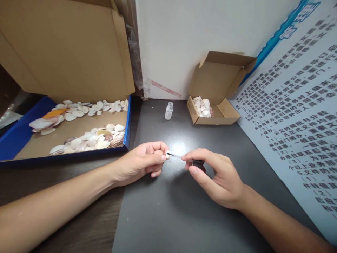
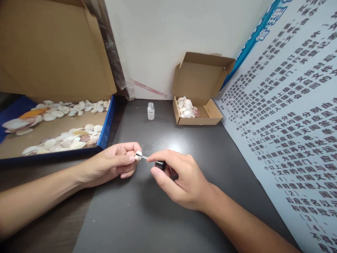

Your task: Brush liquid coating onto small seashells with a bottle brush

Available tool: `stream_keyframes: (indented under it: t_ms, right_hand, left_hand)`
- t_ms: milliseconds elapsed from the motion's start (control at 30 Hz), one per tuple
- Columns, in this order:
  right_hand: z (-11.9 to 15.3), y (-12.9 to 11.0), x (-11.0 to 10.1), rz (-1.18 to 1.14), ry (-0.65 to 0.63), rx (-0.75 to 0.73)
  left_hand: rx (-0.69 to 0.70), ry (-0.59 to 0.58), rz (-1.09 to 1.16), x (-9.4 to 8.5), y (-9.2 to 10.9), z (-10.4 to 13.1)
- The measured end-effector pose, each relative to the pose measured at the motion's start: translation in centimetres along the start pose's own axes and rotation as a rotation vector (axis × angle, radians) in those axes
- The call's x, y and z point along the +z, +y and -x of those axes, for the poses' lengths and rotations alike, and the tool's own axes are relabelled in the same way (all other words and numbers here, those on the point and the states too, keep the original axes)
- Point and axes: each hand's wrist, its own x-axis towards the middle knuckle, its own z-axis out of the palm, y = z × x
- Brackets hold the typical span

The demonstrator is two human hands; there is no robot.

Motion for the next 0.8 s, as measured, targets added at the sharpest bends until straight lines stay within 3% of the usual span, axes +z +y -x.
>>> stream_keyframes:
  t_ms: [133,267,433,800]
  right_hand:
    - [-0.09,-0.12,-0.08,0.038,0.06,0.061]
    - [-0.14,-0.18,-0.14,-0.027,0.008,-0.016]
    - [-0.09,-0.16,-0.11,0.01,0.032,0.046]
    - [-0.26,-0.16,-0.14,-0.025,0.03,0.013]
  left_hand:
    - [0.002,-0.022,-0.01,-0.03,-0.02,0.04]
    - [0.004,-0.032,-0.031,-0.17,-0.25,-0.01]
    - [0.019,-0.041,-0.054,-0.25,-0.39,-0.05]
    - [0.032,-0.06,-0.077,-0.18,-0.31,-0.03]
